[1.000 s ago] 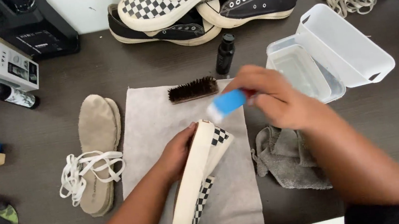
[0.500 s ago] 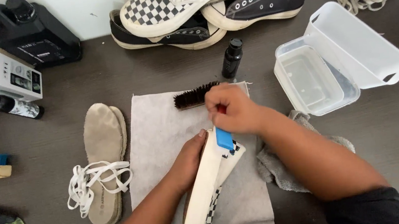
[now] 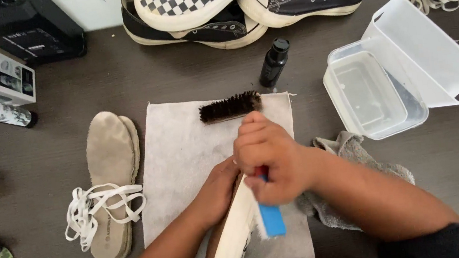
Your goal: The person scrubs the white rubber sole of a checkered slip-on shoe with a blue brush, then wipes the sole with a gray cloth. They dip the brush in water and continue scrubbing the same area.
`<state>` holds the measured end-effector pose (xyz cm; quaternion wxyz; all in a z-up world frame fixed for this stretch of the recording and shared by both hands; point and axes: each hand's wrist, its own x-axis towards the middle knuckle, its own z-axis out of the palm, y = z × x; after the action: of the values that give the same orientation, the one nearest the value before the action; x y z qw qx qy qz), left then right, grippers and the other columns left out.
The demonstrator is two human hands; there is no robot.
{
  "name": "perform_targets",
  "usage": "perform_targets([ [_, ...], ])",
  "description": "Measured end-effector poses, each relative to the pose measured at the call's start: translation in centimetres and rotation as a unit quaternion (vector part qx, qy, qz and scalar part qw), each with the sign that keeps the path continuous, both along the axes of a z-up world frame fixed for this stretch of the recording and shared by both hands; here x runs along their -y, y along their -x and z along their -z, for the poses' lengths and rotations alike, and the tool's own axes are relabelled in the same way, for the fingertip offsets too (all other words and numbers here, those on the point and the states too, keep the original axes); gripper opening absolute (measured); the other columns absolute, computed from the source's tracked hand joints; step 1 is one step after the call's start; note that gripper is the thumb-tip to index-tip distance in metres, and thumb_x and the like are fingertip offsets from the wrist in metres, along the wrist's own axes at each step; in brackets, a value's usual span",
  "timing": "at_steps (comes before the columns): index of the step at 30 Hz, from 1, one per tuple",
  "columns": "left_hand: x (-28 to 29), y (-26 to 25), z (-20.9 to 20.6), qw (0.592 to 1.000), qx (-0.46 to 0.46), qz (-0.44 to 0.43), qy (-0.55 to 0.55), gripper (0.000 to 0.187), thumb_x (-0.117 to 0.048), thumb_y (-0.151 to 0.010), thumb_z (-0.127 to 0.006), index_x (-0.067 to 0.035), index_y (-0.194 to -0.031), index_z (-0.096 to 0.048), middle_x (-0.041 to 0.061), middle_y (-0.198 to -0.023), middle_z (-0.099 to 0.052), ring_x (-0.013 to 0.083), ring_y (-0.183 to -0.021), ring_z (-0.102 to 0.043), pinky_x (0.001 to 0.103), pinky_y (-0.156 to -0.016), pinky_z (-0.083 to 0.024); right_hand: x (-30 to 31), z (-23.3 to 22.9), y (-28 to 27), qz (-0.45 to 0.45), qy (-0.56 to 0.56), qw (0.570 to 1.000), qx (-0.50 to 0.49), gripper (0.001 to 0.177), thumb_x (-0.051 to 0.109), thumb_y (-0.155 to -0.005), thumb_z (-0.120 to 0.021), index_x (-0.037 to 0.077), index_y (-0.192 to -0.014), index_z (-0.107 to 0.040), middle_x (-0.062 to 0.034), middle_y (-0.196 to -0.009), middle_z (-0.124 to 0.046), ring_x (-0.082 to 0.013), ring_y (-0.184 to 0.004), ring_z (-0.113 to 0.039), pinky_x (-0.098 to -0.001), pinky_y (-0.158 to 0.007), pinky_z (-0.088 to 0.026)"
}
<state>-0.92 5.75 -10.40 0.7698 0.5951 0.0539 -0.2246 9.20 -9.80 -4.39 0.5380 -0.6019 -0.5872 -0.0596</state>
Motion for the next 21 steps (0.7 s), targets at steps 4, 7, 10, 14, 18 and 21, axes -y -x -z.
perform_targets([
  [4,-0.2,0.3,-0.6,1.0,-0.003,-0.013,0.015,0.047,-0.032,-0.111,-0.035,-0.001,-0.105,-0.069,0.014,-0.085,-0.066,0.0259,-0.085,-0.062,0.038,-0.085,-0.052,0.9,3.8,-3.3,0.003,-0.031,0.999,-0.027,0.021,0.012,-0.084,-0.059,0.016,-0.065,-0.053,0.0,-0.059,-0.045,-0.023,-0.049,-0.044,-0.0361,-0.055,-0.039],
  [7,-0.2,0.3,0.0,1.0,-0.001,-0.006,0.015,0.048,-0.032,-0.111,-0.034,-0.002,-0.102,-0.069,0.014,-0.082,-0.066,0.0249,-0.082,-0.062,0.038,-0.083,-0.053,0.5,1.9,-1.2,0.015,-0.019,1.0,-0.004,0.024,0.014,-0.084,-0.059,0.017,-0.063,-0.05,0.0002,-0.058,-0.044,-0.0224,-0.049,-0.043,-0.0363,-0.055,-0.038],
  [10,0.1,0.4,-1.1,1.0,-0.003,-0.007,0.023,0.046,-0.032,-0.111,-0.034,-0.003,-0.099,-0.068,0.013,-0.081,-0.066,0.0243,-0.082,-0.063,0.037,-0.082,-0.053,0.0,1.7,-0.9,-0.018,-0.034,0.999,0.019,0.023,0.017,-0.086,-0.055,0.02,-0.064,-0.051,0.0015,-0.061,-0.045,-0.0231,-0.052,-0.045,-0.0371,-0.057,-0.037],
  [14,0.0,0.8,0.9,1.0,0.013,0.001,0.011,0.047,-0.033,-0.112,-0.035,-0.001,-0.104,-0.068,0.013,-0.084,-0.066,0.0236,-0.085,-0.062,0.038,-0.085,-0.053,1.3,3.4,-4.1,0.026,-0.012,0.998,-0.049,0.024,0.003,-0.078,-0.061,0.012,-0.061,-0.048,-0.0005,-0.055,-0.042,-0.0201,-0.046,-0.04,-0.0329,-0.051,-0.038],
  [18,0.1,0.7,1.0,0.999,-0.011,-0.007,0.034,0.045,-0.032,-0.112,-0.034,-0.005,-0.096,-0.067,0.011,-0.078,-0.065,0.0221,-0.081,-0.063,0.033,-0.081,-0.052,0.3,0.8,-0.2,-0.019,-0.038,0.999,0.0,0.027,0.02,-0.089,-0.057,0.02,-0.063,-0.05,0.0011,-0.061,-0.047,-0.022,-0.057,-0.046,-0.0364,-0.061,-0.039],
  [21,0.0,0.6,-0.8,1.0,0.002,0.005,0.009,0.046,-0.034,-0.112,-0.035,-0.004,-0.1,-0.068,0.012,-0.083,-0.067,0.0241,-0.085,-0.063,0.036,-0.084,-0.052,1.2,4.7,-2.1,-0.017,-0.033,0.999,-0.009,0.021,0.014,-0.085,-0.058,0.019,-0.065,-0.055,0.0005,-0.065,-0.049,-0.0255,-0.06,-0.048,-0.0373,-0.063,-0.041],
])
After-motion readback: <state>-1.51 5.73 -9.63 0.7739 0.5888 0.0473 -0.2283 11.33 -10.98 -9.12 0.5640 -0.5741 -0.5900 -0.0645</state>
